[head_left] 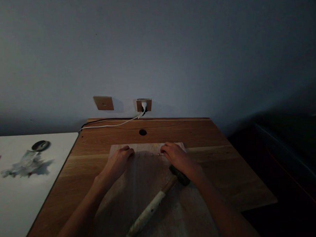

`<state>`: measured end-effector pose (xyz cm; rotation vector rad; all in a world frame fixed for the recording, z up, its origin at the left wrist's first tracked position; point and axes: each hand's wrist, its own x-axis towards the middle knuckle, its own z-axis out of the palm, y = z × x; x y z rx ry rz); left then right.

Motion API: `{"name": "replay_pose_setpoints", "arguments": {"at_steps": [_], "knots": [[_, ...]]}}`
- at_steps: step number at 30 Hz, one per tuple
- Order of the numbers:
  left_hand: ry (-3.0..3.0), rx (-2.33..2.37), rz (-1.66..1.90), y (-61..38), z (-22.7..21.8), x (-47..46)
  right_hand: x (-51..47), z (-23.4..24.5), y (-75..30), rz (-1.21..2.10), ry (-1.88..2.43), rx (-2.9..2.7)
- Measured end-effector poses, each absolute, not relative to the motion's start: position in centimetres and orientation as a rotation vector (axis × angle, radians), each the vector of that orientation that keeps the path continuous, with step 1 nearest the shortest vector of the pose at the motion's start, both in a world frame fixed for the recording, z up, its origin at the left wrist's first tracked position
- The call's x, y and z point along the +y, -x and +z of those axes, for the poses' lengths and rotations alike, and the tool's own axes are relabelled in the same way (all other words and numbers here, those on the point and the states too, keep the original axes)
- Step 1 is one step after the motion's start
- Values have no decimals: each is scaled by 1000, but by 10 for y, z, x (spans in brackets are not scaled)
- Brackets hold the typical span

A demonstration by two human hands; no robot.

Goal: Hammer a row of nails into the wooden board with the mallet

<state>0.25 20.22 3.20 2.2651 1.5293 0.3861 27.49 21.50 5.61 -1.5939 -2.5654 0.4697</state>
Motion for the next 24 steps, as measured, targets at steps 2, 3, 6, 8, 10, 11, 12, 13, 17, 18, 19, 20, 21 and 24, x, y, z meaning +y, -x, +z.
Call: {"name": "replay_pose_setpoints", "arguments": {"at_steps": [2, 3, 6, 8, 10, 11, 12, 13, 17, 18, 19, 20, 21, 24], "knots": [[-2226, 1562, 447, -4, 31, 200, 215, 58, -269, 509, 1574, -2552], [-2217, 1571, 473, -5, 30, 199, 216, 57, -266, 524, 1570, -2552], [-2250, 1550, 480, -9, 29, 196, 216, 54, -258, 538, 1577, -2564], [-2288, 1540, 435, -13, 29, 194, 217, 52, -255, 538, 1587, -2571], [-2304, 1551, 380, -17, 29, 193, 217, 51, -254, 540, 1589, -2584], [-2302, 1559, 358, -18, 29, 193, 217, 50, -254, 541, 1585, -2591], [-2299, 1565, 344, -20, 28, 192, 216, 50, -254, 541, 1580, -2598], [-2296, 1569, 338, -21, 27, 192, 216, 51, -254, 539, 1573, -2603], [-2286, 1583, 386, -23, 21, 192, 214, 50, -251, 523, 1544, -2616], [-2287, 1580, 396, -23, 20, 192, 213, 50, -251, 511, 1538, -2625], [-2290, 1574, 395, -24, 20, 192, 212, 49, -250, 495, 1534, -2638], [-2294, 1569, 388, -25, 21, 192, 212, 49, -249, 475, 1533, -2653], [-2297, 1565, 378, -25, 22, 192, 211, 49, -249, 454, 1532, -2668], [-2297, 1569, 374, -28, 26, 192, 210, 51, -250, 417, 1510, -2677]]}}
